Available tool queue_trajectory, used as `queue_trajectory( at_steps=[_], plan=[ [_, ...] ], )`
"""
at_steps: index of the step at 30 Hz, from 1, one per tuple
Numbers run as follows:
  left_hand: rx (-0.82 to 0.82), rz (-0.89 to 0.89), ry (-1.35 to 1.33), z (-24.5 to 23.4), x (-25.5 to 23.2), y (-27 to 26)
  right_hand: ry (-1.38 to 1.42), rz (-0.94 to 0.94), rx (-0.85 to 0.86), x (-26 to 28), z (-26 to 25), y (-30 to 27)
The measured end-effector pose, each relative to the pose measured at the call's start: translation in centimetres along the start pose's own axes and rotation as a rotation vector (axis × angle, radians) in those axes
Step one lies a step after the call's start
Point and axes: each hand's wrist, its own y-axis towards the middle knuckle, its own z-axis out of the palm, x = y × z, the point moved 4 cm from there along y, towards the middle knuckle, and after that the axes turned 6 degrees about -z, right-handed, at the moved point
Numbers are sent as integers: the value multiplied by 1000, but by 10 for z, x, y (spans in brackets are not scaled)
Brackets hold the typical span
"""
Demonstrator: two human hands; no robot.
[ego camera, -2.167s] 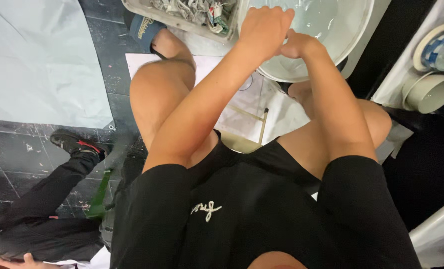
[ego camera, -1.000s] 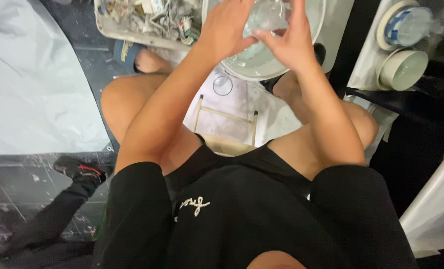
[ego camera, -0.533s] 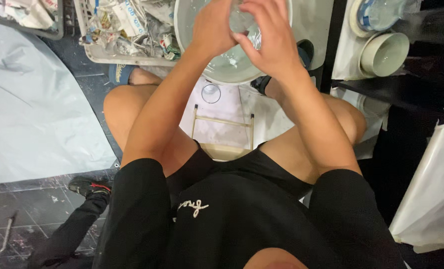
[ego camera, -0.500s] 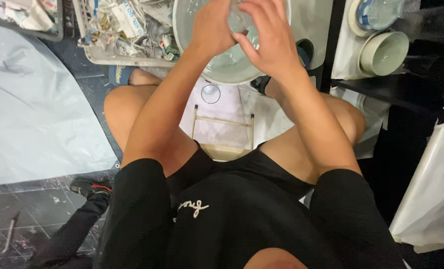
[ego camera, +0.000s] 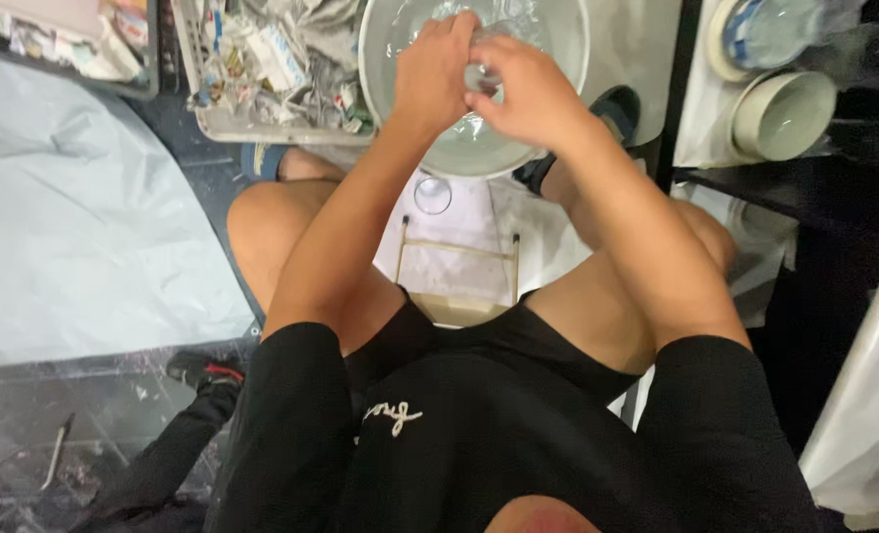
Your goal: The person sits on a low stool and washes multiple ceramic items by hand in a bucket of water. They scrub and rinse a glass, a white bowl, a white mug, a small bowl, and a rectangular tray, then place each item on a nearby shelf.
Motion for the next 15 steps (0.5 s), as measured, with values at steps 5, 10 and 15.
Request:
queue_trajectory(
  at_steps=[5,10,15],
  plan=[
    [-11,-22,-115,14,18,-6,18,95,34,-17,15,14],
    [-11,134,-146,14,48,-6,-79,-83,53,-10,25,16],
    [119,212,-224,17,68,-9,-162,-399,98,4,18,19]
  ],
)
